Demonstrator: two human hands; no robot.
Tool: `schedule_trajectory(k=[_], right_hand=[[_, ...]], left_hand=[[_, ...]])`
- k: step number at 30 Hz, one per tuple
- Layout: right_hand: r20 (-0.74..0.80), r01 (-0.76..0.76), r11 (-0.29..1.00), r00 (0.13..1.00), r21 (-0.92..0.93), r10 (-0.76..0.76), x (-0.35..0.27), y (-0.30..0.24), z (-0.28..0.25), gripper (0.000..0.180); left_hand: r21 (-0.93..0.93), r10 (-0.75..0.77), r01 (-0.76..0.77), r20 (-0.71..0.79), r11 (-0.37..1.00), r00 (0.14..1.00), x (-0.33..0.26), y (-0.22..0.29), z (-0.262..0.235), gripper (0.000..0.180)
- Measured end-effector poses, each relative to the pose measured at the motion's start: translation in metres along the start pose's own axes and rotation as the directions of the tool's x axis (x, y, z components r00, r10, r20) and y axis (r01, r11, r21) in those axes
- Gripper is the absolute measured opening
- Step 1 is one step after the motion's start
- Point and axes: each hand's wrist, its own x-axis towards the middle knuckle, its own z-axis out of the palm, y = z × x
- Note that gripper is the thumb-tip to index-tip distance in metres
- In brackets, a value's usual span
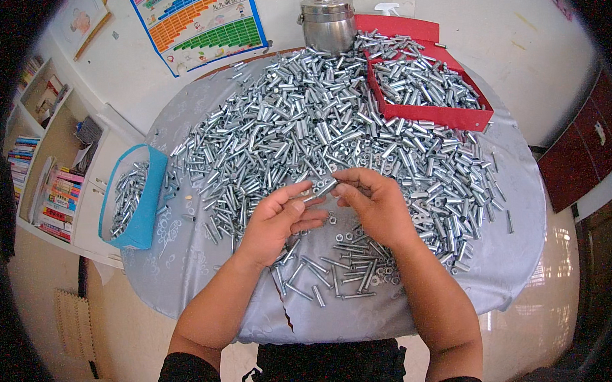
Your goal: The person repeatedly picks up bolts and washers from a large pile on a table and threads the washers onto the bolts by hand. The person handles the fasteners one at a time, assembling them into pairs and placing them back onto the table.
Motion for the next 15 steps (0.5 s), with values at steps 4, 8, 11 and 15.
schedule_trajectory(k=[4, 8, 11, 15], right_hand=[[0.002, -0.028, 0.999, 1.0, 0.028, 0.028, -0.0007, -0.0016, -0.0024, 0.019], [0.007, -0.039, 0.999, 0.999, 0.008, 0.039, -0.0007, -0.0017, -0.0033, 0.019], [0.011, -0.032, 0.999, 0.999, -0.002, 0.032, -0.0003, 0.0016, -0.0042, 0.019], [0.02, -0.041, 0.999, 0.999, 0.004, 0.041, -0.0012, -0.0025, -0.003, 0.019]], left_hand=[[0.007, 0.006, -0.006, -0.001, 1.0, 1.0, 0.0013, -0.0004, 0.0003, 0.037], [0.01, -0.008, 0.008, -0.006, 1.0, 1.0, 0.0011, 0.0008, -0.0007, 0.036], [-0.009, -0.009, 0.009, -0.011, 1.0, 1.0, 0.0009, 0.0012, -0.001, 0.036], [-0.027, 0.015, -0.016, -0.034, 1.0, 0.999, 0.0016, 0.0002, -0.002, 0.036]])
